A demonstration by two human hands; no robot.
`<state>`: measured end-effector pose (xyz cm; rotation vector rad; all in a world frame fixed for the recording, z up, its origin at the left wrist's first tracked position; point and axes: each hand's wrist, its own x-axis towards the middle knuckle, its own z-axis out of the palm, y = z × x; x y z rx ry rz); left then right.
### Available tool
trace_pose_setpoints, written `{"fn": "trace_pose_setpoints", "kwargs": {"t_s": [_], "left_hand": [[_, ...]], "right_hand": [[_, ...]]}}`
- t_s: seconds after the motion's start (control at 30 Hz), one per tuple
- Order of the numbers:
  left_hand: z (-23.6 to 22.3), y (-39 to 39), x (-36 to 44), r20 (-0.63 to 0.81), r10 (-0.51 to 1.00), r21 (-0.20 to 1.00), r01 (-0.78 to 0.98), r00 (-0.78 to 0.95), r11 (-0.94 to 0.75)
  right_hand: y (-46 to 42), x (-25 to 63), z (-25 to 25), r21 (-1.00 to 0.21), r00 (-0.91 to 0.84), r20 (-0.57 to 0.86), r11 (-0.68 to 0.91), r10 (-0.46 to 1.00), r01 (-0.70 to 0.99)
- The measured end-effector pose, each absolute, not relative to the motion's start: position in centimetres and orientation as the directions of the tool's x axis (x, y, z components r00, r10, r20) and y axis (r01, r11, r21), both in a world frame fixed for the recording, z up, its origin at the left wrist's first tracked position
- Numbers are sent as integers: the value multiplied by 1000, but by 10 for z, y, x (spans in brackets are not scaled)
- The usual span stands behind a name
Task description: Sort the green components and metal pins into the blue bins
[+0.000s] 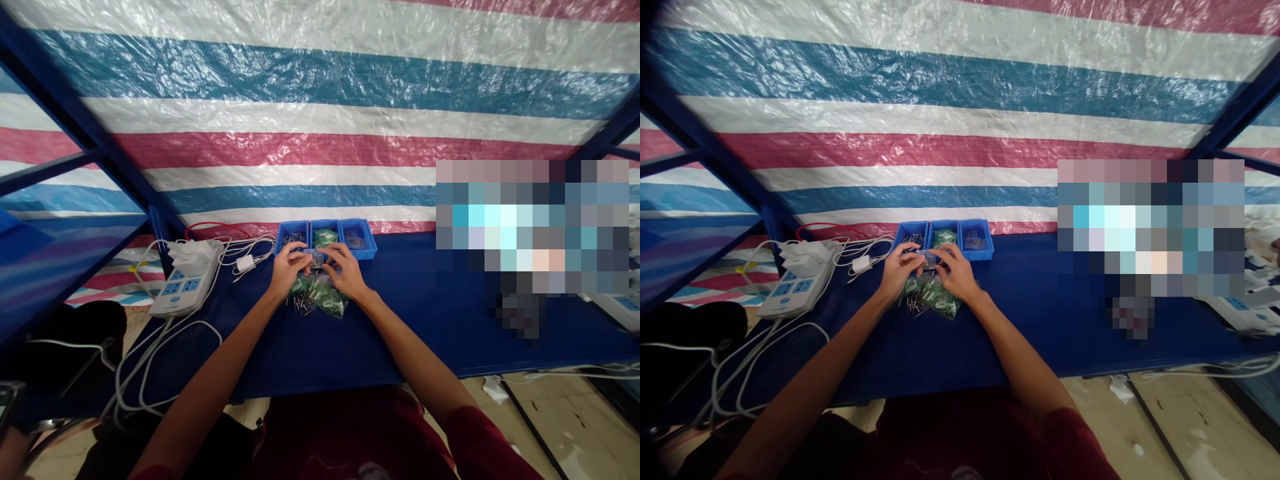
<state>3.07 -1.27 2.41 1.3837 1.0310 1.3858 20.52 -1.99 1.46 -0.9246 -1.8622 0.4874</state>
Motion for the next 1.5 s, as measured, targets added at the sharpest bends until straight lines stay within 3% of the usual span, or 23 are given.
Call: {"fn": "trace_pose_setpoints", "kwargs": {"t_s": [0.13, 0.23, 0.37, 0.47, 0.57, 0.67, 0.77, 0.87, 0.93, 1.1, 1.37, 1.5], "left_hand": [[24, -13, 31, 203, 977, 979, -45, 68, -200], [24, -13, 29, 170, 983, 985, -40, 72, -168], [24, -10, 26, 176, 983, 984, -16, 47, -175], [22, -8, 26, 189, 980, 981, 33, 68, -192], [20, -7, 26, 206, 974, 975, 70, 95, -213], [19, -7, 26, 224, 970, 968, 93, 98, -233], [18, -8, 24, 259, 961, 948, 169, 93, -271], [18, -9, 21, 345, 932, 866, 343, 114, -362], [16, -9, 20, 414, 895, 767, 466, 164, -440], [10, -7, 20, 430, 844, 583, 616, 321, -531], [5, -6, 19, 427, 837, 502, 680, 342, -534], [7, -7, 20, 449, 824, 464, 697, 347, -547]], "right_hand": [[-21, 204, 15, -644, -265, 570, 623, 778, 444], [-19, 203, 16, -769, -192, 499, 533, 845, 352], [-11, 205, 18, -966, 55, 253, 256, 966, -43], [-4, 209, 19, -936, 201, 43, 110, 979, -336], [0, 214, 18, -893, 244, -65, 52, 968, -446], [1, 219, 16, -962, 284, -13, 65, 959, -265], [0, 224, 15, -967, 249, 193, 141, 949, 211], [-3, 224, 13, -740, 58, 292, 187, 955, 645], [-5, 220, 11, -586, -63, 271, 217, 960, 781], [-9, 209, 10, -381, -183, 167, 235, 969, 894], [-14, 205, 15, -235, -194, 80, 207, 978, 950], [-17, 203, 19, -213, -170, 128, 195, 977, 957]]}}
